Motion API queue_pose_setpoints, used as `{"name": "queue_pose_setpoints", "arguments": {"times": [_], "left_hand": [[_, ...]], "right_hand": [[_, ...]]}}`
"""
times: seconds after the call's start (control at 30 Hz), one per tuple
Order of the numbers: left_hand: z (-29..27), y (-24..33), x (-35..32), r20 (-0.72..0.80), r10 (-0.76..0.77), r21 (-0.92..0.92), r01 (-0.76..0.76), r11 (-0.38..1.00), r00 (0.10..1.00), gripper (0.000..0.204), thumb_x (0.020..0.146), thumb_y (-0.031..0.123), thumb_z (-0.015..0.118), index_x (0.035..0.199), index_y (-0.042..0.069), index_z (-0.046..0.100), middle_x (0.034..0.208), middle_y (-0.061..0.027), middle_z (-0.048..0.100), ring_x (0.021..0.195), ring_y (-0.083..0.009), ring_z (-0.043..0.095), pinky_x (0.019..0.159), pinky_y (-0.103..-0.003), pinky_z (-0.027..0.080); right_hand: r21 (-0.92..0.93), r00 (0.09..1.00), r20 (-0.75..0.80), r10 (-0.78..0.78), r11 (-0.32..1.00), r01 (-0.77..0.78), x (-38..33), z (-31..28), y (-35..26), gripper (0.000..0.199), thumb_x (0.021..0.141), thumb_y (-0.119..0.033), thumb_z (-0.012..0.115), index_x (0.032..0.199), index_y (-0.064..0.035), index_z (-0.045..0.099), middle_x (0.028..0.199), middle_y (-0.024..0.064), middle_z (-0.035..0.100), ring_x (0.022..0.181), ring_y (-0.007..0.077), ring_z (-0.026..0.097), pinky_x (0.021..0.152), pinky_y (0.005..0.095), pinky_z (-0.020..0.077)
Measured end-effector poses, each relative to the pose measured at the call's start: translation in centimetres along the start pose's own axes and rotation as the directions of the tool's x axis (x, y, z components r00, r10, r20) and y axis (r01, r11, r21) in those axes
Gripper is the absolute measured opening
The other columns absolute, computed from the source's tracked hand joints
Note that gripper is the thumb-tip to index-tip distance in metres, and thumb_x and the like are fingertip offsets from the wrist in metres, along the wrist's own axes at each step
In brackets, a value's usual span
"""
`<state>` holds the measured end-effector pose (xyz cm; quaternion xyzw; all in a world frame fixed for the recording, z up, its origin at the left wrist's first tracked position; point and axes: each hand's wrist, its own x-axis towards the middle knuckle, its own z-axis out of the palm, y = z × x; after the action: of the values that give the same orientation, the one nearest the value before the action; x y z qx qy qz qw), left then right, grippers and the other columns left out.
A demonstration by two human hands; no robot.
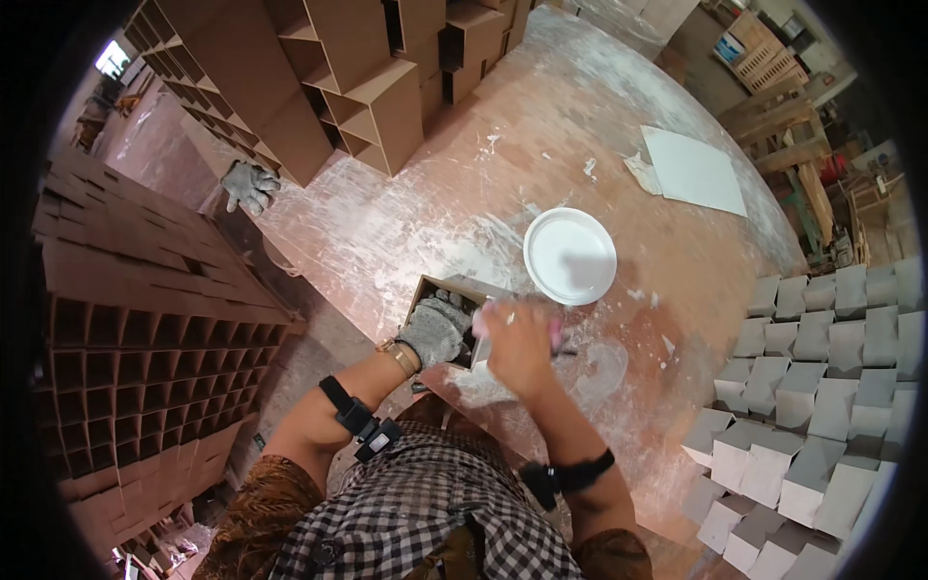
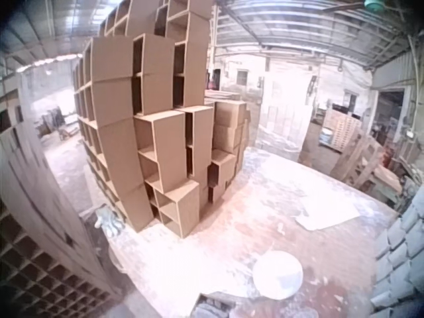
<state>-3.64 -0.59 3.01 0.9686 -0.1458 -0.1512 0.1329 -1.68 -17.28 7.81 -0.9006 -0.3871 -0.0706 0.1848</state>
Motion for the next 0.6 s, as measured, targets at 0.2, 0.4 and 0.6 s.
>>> {"name": "queue_pose_setpoints", "arguments": {"times": [0.2, 0.4, 0.6], "left_hand": [[0.5, -0.5, -0.1, -0.045, 0.047, 0.031, -0.045, 0.998, 0.998, 0.058, 0.069, 0.035, 0.068, 0.117, 0.006, 0.054, 0.115, -0.0231, 0.057, 0.107, -0.0367, 0.055, 0.089, -0.047, 0.043], [-2.2, 0.0, 2.3, -0.141, -0.342, -0.302, 0.288, 0.909, 0.929, 0.059, 0.079, 0.040, 0.058, 0.121, 0.000, 0.046, 0.098, -0.0238, 0.062, 0.088, -0.0364, 0.062, 0.076, -0.045, 0.049], [-4.5, -0.8, 5.0, -0.009, 0.051, 0.136, -0.049, 0.990, 0.999, 0.027, 0.077, 0.026, 0.053, 0.089, 0.007, 0.067, 0.088, -0.0159, 0.066, 0.084, -0.0284, 0.064, 0.074, -0.039, 0.050]], "right_hand": [[0.406, 0.984, 0.164, -0.067, 0.914, -0.005, -6.9, -1.0, -4.1, 0.034, 0.065, -0.002, 0.053, 0.098, -0.0055, 0.061, 0.102, 0.0136, 0.059, 0.094, 0.0317, 0.056, 0.082, 0.0404, 0.0427], [0.552, 0.933, -0.118, 0.339, 0.804, -0.222, -5.7, -1.9, -0.8, 0.028, 0.072, 0.000, 0.052, 0.099, -0.0014, 0.060, 0.099, 0.0167, 0.061, 0.094, 0.0315, 0.059, 0.083, 0.0378, 0.0452], [0.564, 0.804, -0.055, 0.592, 0.683, -0.464, -6.2, -0.1, 1.7, 0.034, 0.070, 0.005, 0.053, 0.104, 0.0011, 0.059, 0.100, 0.0181, 0.061, 0.096, 0.0325, 0.058, 0.084, 0.0348, 0.0447]]}}
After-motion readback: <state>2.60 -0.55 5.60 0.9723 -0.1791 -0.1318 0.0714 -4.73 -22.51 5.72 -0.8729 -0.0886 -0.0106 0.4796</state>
